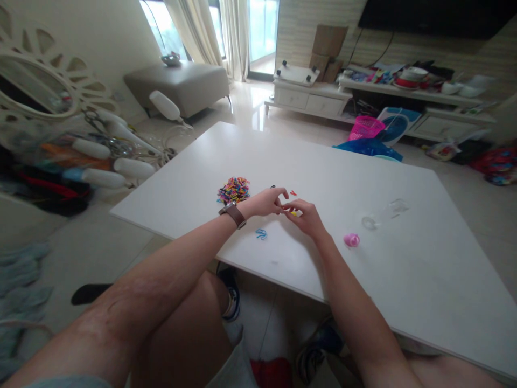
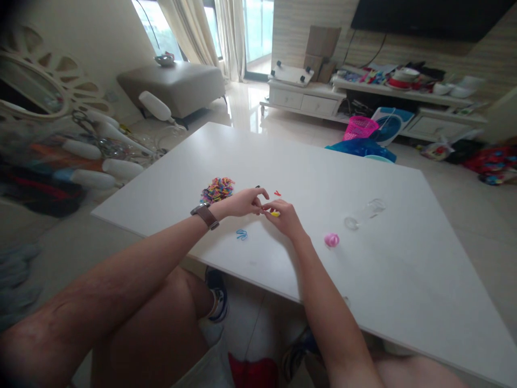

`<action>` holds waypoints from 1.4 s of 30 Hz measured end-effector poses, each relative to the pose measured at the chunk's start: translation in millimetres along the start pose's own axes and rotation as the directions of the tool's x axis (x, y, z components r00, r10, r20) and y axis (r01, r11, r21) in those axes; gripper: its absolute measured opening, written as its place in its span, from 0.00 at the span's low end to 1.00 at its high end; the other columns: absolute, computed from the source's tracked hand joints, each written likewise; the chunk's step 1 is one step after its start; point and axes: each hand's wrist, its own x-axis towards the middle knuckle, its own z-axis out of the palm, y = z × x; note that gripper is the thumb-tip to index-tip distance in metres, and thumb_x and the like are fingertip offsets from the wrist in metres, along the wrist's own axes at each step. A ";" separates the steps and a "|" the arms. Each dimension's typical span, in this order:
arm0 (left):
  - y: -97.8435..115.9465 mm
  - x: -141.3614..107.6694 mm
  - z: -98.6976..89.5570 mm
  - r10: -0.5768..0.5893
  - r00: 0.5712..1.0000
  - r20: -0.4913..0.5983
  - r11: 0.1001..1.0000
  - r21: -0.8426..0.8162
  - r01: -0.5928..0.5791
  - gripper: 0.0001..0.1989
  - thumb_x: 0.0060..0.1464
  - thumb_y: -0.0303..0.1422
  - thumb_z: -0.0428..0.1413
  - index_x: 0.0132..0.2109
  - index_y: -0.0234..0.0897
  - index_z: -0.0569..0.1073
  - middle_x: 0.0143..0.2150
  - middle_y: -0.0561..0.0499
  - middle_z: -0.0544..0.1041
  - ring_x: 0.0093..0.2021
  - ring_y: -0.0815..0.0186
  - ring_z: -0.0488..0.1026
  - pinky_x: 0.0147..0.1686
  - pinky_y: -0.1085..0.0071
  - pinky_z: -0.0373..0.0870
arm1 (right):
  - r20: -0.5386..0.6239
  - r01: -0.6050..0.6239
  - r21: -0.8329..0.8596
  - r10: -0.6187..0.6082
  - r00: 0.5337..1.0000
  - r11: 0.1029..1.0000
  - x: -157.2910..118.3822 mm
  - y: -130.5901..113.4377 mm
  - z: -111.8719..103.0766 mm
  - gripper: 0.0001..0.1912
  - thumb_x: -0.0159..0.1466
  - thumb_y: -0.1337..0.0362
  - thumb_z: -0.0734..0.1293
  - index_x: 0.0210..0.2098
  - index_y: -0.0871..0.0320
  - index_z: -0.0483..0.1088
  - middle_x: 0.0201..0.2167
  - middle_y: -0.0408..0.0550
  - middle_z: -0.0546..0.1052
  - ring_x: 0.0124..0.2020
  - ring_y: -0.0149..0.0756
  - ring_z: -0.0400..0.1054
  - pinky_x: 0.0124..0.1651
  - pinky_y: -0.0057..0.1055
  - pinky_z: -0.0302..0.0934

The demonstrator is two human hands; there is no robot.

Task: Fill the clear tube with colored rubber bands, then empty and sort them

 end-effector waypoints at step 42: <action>-2.3 -89.8 -105.6 -0.138 0.904 -0.404 0.777 0.521 0.352 0.12 0.49 0.35 0.61 0.40 0.36 0.83 0.36 0.46 0.83 0.33 0.65 0.76 0.33 0.73 0.67 | -0.337 -0.278 -0.161 0.212 0.917 0.947 -29.5 44.1 7.7 0.07 0.59 0.59 0.68 0.32 0.57 0.75 0.33 0.45 0.74 0.32 0.36 0.68 0.42 0.35 0.63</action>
